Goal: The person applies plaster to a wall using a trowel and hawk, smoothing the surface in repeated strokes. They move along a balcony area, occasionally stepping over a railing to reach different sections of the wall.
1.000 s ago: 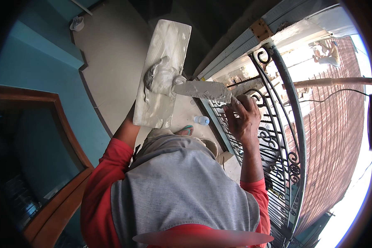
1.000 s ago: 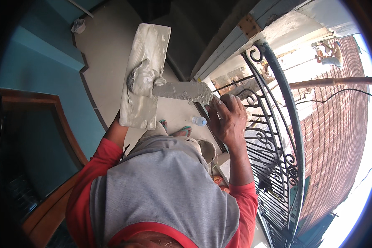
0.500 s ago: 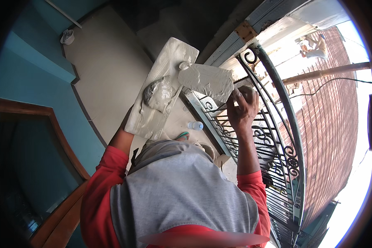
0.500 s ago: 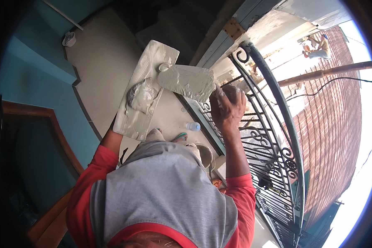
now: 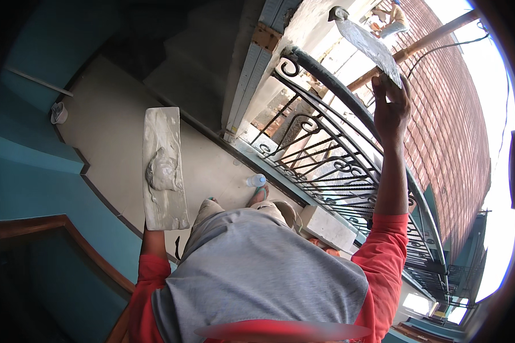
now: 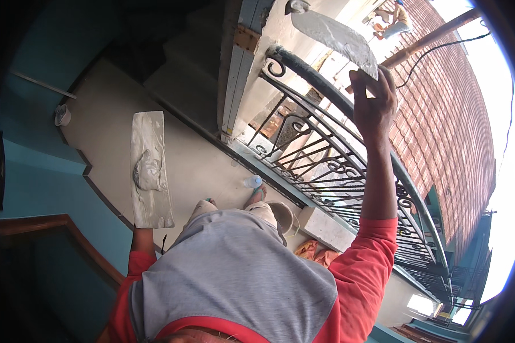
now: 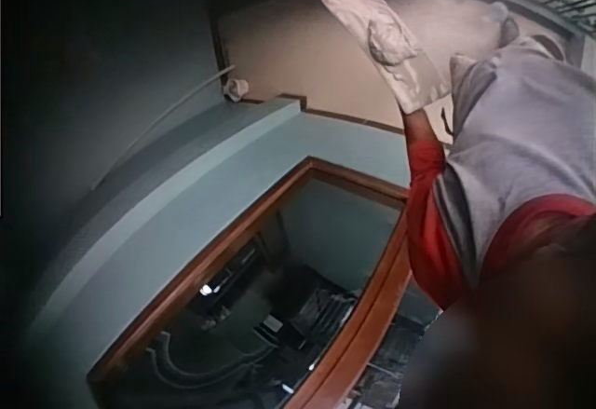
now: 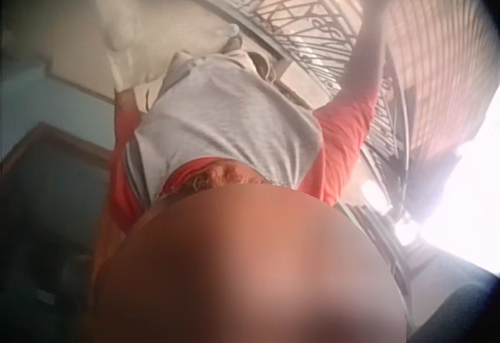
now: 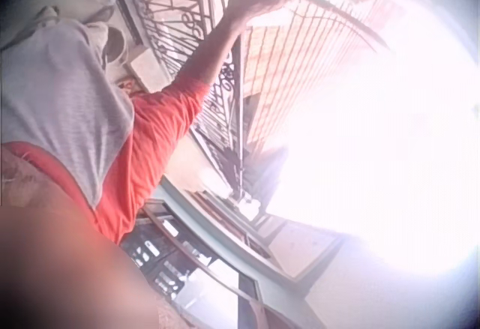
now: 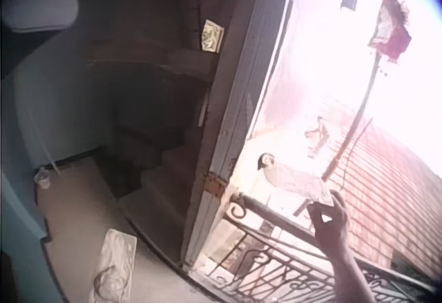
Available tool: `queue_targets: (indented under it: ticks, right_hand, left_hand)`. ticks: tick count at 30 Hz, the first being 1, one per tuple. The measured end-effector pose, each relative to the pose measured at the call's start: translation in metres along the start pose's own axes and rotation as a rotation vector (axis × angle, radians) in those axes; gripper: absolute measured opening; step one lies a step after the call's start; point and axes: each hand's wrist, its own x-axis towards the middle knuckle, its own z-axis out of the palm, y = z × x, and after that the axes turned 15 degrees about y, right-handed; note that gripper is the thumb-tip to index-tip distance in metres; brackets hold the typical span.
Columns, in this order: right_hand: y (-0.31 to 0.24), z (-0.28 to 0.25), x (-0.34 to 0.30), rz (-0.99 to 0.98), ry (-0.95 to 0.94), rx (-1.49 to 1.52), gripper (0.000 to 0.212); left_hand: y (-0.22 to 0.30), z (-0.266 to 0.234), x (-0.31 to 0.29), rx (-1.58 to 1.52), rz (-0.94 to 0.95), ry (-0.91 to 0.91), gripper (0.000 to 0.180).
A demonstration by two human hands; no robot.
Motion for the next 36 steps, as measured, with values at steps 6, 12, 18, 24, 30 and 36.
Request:
queue_targets:
  ticks: [6,12,18,24,30,36]
  right_hand:
    - [0.11,0.023,0.031,0.177,-0.151,0.251,0.025]
    - [0.202,0.082,0.018,0.164,-0.279,0.242,0.032]
    - [0.257,0.158,-0.015,0.266,-0.508,0.331,0.039]
    - [0.278,0.236,-0.056,0.333,-0.724,0.516,0.032]
    - [0.267,0.278,-0.086,0.228,-0.856,0.639,0.032]
    - [0.257,0.304,-0.114,0.291,-0.862,0.842,0.033]
  left_hand:
    - [-0.004,0.002,-0.01,0.099,0.156,0.131,0.059]
    - [-0.018,0.023,-0.032,0.148,0.231,0.287,0.058]
    - [-0.028,0.055,-0.056,-0.083,0.024,0.308,0.058]
    - [-0.029,0.123,-0.075,-0.655,-0.39,0.173,0.054]
    - [-0.045,0.18,-0.103,-0.822,-0.406,-0.024,0.068]
    - [-0.053,0.204,-0.107,-0.684,-0.174,0.006,0.055]
